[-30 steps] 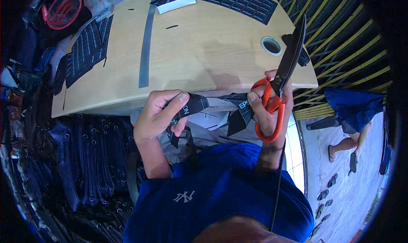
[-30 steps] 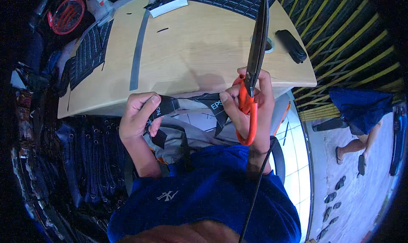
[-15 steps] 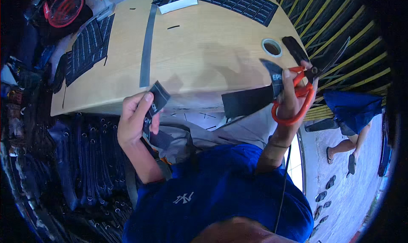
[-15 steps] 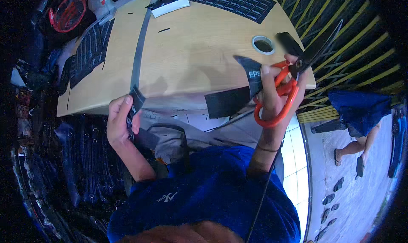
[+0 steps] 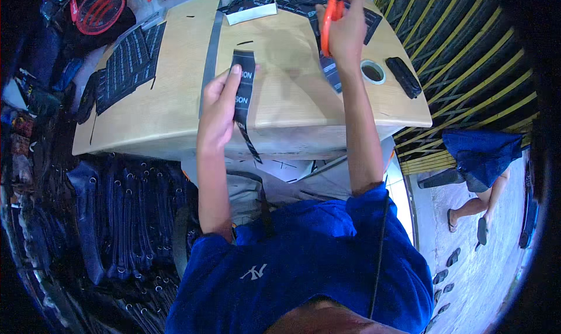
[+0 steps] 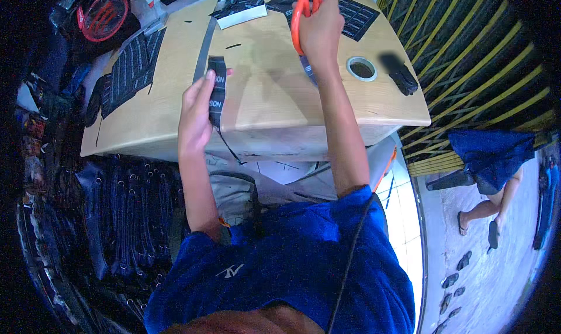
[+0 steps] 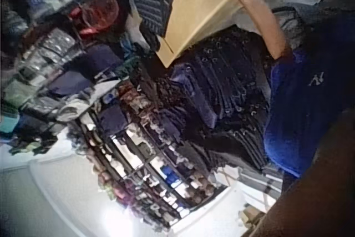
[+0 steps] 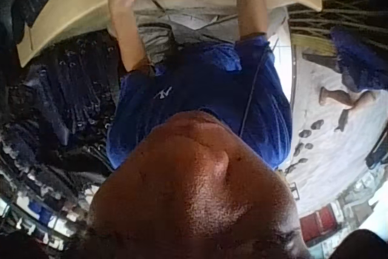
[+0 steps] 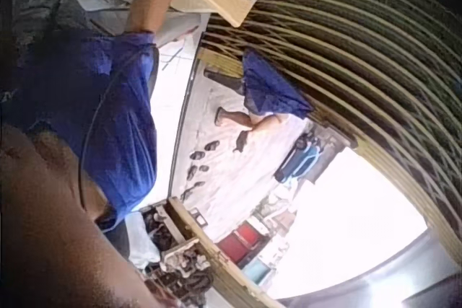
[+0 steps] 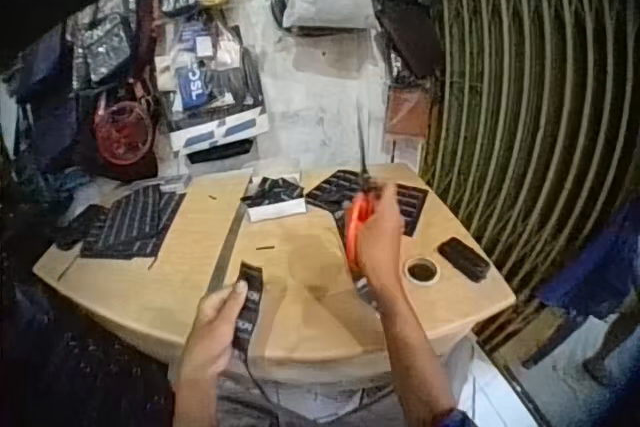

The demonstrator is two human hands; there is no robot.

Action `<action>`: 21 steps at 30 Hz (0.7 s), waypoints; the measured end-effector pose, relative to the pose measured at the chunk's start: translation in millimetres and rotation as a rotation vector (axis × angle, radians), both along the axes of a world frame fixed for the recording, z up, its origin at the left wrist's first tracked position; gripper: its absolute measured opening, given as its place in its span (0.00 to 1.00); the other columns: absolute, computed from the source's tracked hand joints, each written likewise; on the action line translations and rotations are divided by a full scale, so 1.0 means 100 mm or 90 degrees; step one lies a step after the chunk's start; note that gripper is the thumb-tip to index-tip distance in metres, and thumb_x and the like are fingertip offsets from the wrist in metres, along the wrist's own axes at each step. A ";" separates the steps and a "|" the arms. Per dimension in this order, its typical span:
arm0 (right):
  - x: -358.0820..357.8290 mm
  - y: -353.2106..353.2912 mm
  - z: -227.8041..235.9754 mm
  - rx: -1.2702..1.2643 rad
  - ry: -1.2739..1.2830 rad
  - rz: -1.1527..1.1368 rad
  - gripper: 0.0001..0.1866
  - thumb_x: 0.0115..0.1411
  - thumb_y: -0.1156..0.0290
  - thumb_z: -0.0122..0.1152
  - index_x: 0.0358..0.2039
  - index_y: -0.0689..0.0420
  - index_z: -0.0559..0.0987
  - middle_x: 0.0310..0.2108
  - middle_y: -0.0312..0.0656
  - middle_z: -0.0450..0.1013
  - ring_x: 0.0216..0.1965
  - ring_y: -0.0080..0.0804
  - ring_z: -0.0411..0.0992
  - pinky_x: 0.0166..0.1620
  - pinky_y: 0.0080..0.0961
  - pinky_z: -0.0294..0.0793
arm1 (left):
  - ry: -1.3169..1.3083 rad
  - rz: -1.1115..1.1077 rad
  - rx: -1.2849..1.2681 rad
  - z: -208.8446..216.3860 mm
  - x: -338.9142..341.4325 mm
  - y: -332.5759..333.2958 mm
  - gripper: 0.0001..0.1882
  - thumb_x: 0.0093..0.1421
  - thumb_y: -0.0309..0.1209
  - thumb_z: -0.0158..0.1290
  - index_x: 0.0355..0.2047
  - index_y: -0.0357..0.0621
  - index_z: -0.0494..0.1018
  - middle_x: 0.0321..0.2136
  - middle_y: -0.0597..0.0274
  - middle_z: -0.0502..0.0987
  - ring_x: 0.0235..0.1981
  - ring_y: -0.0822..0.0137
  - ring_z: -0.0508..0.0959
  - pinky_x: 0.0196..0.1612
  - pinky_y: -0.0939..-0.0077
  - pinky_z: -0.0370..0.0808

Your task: Cutting individual brand tags from a printed sheet using scissors.

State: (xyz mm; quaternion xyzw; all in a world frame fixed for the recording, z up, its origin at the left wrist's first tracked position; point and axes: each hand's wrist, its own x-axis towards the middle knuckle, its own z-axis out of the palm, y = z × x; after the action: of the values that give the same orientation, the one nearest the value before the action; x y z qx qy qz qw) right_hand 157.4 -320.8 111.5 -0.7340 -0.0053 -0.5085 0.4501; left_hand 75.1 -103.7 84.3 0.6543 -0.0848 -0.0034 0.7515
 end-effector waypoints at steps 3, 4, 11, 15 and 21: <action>0.14 0.00 -0.11 -0.067 0.182 0.038 0.21 0.51 0.71 0.61 0.44 0.63 0.67 0.32 0.59 0.74 0.37 0.55 0.74 0.39 0.37 0.72 | 0.010 0.042 -0.066 -0.13 0.14 -0.10 0.10 0.63 0.32 0.50 0.36 0.37 0.73 0.25 0.69 0.74 0.22 0.83 0.68 0.24 0.86 0.66; 0.11 0.01 -0.11 -0.069 0.181 0.043 0.21 0.51 0.71 0.61 0.44 0.63 0.67 0.32 0.59 0.74 0.37 0.55 0.74 0.39 0.37 0.72 | 0.000 0.063 -0.055 -0.17 0.17 -0.11 0.10 0.61 0.31 0.52 0.38 0.37 0.71 0.24 0.67 0.74 0.23 0.82 0.70 0.24 0.85 0.66; -0.28 0.10 0.03 0.056 0.199 0.144 0.29 0.50 0.57 0.69 0.43 0.62 0.67 0.19 0.41 0.71 0.21 0.22 0.67 0.28 0.21 0.68 | -0.029 0.120 -0.031 -0.22 0.04 -0.11 0.28 0.58 0.25 0.55 0.53 0.43 0.51 0.32 0.52 0.78 0.25 0.77 0.74 0.23 0.83 0.69; -0.71 0.18 0.04 0.073 0.295 0.294 0.33 0.49 0.62 0.70 0.48 0.61 0.62 0.21 0.41 0.72 0.24 0.20 0.68 0.29 0.18 0.68 | -0.061 0.150 -0.010 -0.22 0.00 -0.06 0.17 0.57 0.23 0.54 0.44 0.43 0.60 0.32 0.57 0.76 0.24 0.78 0.72 0.24 0.83 0.72; -1.06 0.27 -0.37 0.198 0.243 0.487 0.41 0.45 0.68 0.74 0.53 0.57 0.55 0.32 0.44 0.73 0.31 0.29 0.74 0.32 0.20 0.72 | -0.073 0.031 -0.028 -0.10 -0.17 -0.12 0.23 0.55 0.18 0.54 0.52 0.35 0.66 0.38 0.60 0.74 0.30 0.76 0.76 0.32 0.83 0.75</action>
State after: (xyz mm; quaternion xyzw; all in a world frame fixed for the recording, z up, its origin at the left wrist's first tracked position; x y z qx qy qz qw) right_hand 51.5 -293.4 74.4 -0.6836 -0.1167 -0.1564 0.7033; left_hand 58.0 -115.5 73.9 0.6384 -0.1121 0.0542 0.7596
